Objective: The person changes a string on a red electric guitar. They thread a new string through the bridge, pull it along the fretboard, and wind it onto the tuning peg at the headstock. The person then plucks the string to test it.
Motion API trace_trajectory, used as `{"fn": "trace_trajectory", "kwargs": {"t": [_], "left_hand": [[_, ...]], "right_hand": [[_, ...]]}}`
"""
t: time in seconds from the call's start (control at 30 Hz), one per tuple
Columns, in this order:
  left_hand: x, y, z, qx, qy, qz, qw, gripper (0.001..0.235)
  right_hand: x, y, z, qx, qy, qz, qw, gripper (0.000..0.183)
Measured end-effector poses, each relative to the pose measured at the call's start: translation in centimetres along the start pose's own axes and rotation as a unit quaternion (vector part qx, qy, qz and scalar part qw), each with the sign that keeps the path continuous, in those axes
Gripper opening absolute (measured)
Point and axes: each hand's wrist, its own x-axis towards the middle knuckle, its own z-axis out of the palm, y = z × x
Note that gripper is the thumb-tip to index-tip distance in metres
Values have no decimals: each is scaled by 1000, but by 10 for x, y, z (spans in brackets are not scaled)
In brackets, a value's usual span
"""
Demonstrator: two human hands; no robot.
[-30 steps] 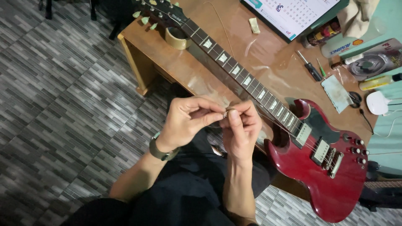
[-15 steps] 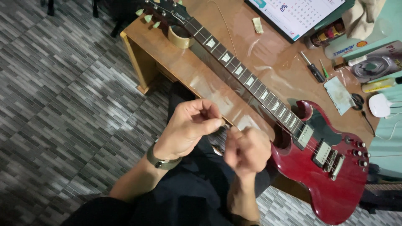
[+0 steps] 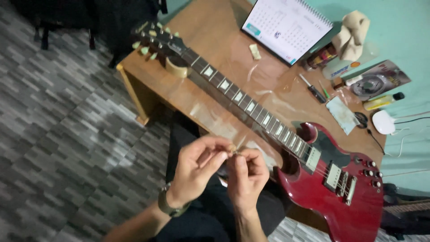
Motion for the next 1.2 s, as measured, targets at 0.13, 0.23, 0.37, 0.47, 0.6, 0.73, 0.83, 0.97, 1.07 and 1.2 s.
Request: {"fn": "trace_trajectory", "kwargs": {"t": [0.13, 0.23, 0.37, 0.47, 0.6, 0.73, 0.83, 0.97, 1.07, 1.2], "left_hand": [[1, -4, 3, -8, 0, 51, 999, 26], [2, -8, 2, -35, -6, 14, 999, 24], [3, -12, 2, -7, 2, 12, 1000, 10], [2, -20, 4, -90, 35, -30, 995, 5], [6, -24, -1, -98, -50, -5, 994, 9], [12, -18, -3, -117, -88, 45, 988, 8], [14, -15, -1, -66, -82, 13, 994, 41], [18, 3, 1, 143, -78, 183, 969, 7], [18, 15, 8, 247, -67, 276, 926, 7], [19, 30, 12, 310, -91, 306, 896, 9]], "right_hand": [[1, -3, 9, 5, 9, -22, 1000, 19], [-2, 0, 10, 33, 4, -31, 999, 17], [-1, 0, 16, -98, 17, -99, 990, 13], [0, 0, 17, -130, -5, -134, 982, 13], [-9, 6, -5, -184, 50, -96, 977, 18], [-2, -2, -2, -44, 1, -26, 999, 16], [-2, -6, -5, 71, -16, 14, 997, 18], [-4, -13, -7, 48, 4, 31, 998, 16], [-2, -19, -12, 2, 1, 44, 999, 16], [4, -27, -8, 7, -42, 21, 999, 16]]}}
